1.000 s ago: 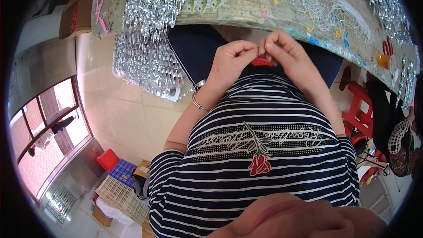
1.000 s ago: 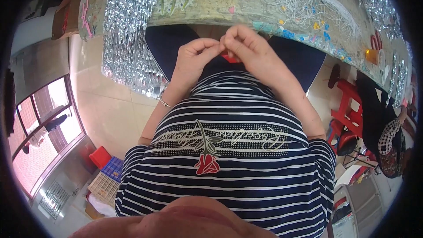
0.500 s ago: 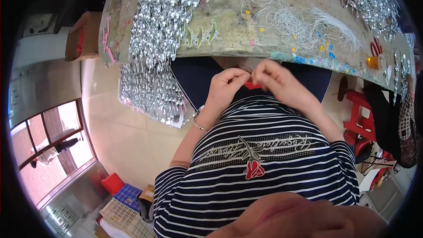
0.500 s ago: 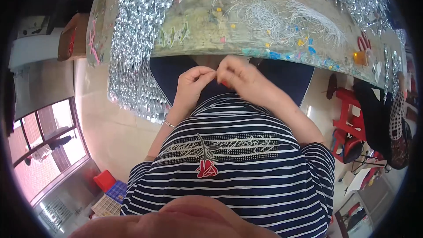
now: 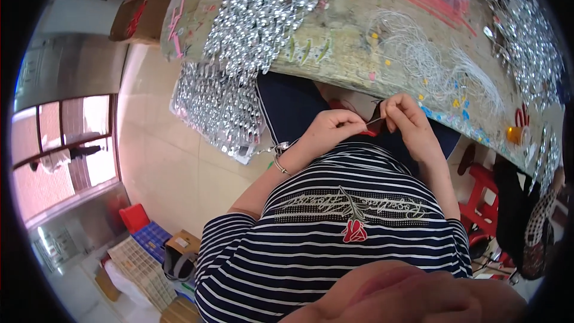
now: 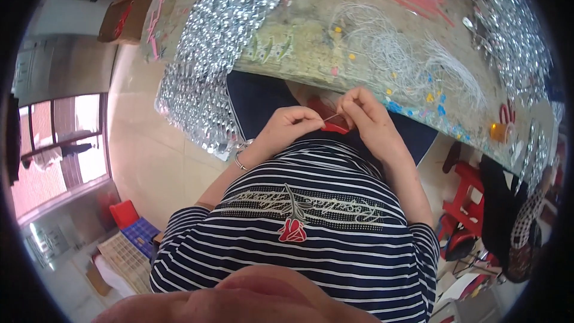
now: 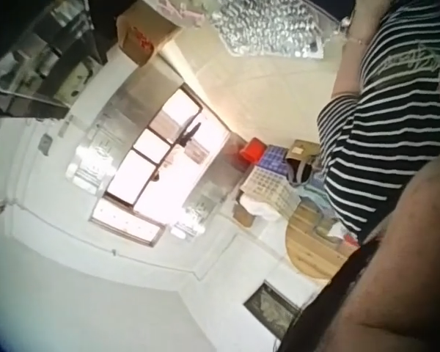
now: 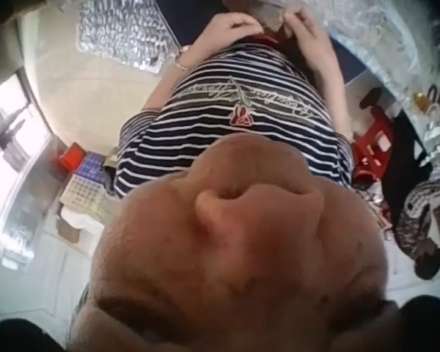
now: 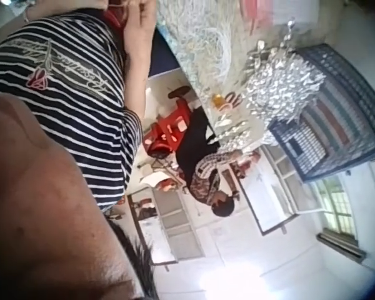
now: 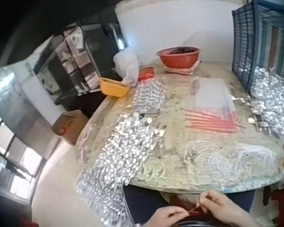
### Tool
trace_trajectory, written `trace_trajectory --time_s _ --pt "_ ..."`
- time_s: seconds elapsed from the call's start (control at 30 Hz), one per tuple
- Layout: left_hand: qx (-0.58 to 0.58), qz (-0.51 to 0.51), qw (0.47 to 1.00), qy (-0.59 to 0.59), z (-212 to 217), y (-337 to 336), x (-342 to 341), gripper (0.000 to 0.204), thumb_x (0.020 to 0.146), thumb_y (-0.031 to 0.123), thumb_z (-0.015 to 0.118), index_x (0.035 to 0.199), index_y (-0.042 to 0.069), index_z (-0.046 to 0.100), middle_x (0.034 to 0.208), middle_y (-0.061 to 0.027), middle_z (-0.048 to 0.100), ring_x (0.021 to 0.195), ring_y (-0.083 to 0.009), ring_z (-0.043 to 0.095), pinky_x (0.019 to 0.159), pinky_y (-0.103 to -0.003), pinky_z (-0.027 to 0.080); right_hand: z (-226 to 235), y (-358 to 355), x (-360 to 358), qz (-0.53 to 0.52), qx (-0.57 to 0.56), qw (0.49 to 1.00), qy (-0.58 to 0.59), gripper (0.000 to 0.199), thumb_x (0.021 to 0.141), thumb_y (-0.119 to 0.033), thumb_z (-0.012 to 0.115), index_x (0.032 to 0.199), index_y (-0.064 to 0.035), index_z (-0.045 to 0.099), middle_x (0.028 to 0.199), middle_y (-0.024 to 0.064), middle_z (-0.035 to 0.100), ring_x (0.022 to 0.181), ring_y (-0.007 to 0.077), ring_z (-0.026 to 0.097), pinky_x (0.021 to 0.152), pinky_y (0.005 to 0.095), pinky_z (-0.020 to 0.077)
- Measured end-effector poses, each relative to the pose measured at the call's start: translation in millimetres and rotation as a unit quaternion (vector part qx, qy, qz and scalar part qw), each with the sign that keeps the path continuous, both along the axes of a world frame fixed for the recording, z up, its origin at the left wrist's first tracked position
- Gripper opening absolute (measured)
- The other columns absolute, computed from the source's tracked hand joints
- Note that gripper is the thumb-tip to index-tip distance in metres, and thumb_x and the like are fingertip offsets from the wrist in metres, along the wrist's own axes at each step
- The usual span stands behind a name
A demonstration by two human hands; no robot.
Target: Assembling decorative toy components and small parts at a workstation.
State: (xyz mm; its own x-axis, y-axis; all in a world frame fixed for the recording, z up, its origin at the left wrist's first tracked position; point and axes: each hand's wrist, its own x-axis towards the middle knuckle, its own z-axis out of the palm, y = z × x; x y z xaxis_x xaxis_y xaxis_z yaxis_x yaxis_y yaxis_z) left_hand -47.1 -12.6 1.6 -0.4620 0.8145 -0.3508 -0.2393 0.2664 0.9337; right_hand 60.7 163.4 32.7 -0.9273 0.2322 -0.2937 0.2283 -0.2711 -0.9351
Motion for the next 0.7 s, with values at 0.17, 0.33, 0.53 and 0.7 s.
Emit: trace_trajectory --time_s 0.17,0.33,0.53,0.7 --pt "0.043 0.014 0.999 -0.008 -7 -3 -9 0.015 0.084 0.014 0.064 0.09 0.001 0.068 0.077 -0.0007 0.064 0.072 -0.0046 0.056 0.065 -0.02 0.045 -1 -3 -2 0.046 -0.018 0.999 -0.004 0.004 0.095 -0.01 0.044 0.092 -0.0073 0.045 0.084 0.0019 0.05 0.067 0.0068 0.041 0.064 0.0195 0.0352" --pt "0.051 -0.049 0.993 0.096 -20 -22 -6 0.022 0.084 0.014 0.064 0.104 0.005 0.066 0.086 -0.0025 0.064 0.079 -0.0086 0.057 0.074 -0.022 0.045 6 10 -6 -0.032 -0.026 0.999 0.028 0.006 0.095 -0.012 0.045 0.092 -0.0079 0.047 0.088 0.0018 0.053 0.067 0.0068 0.042 0.064 0.0197 0.0354" --pt "-0.002 -0.038 0.987 0.158 -25 -54 -7 0.028 0.083 0.016 0.065 0.11 0.008 0.063 0.088 -0.0055 0.063 0.076 -0.012 0.058 0.07 -0.024 0.045 8 14 -11 -0.06 -0.037 0.997 0.029 0.008 0.095 -0.016 0.046 0.093 -0.009 0.049 0.088 0.0008 0.053 0.068 0.0062 0.043 0.064 0.0195 0.0357" --pt "-0.082 -0.012 0.98 0.182 -21 -82 -11 0.024 0.082 0.017 0.065 0.102 0.005 0.064 0.08 -0.0066 0.059 0.072 -0.0151 0.058 0.065 -0.026 0.046 16 33 -16 -0.098 0.014 0.995 0.0 0.009 0.095 -0.017 0.047 0.093 -0.0091 0.05 0.087 0.0 0.054 0.069 0.0055 0.043 0.065 0.0203 0.0371"
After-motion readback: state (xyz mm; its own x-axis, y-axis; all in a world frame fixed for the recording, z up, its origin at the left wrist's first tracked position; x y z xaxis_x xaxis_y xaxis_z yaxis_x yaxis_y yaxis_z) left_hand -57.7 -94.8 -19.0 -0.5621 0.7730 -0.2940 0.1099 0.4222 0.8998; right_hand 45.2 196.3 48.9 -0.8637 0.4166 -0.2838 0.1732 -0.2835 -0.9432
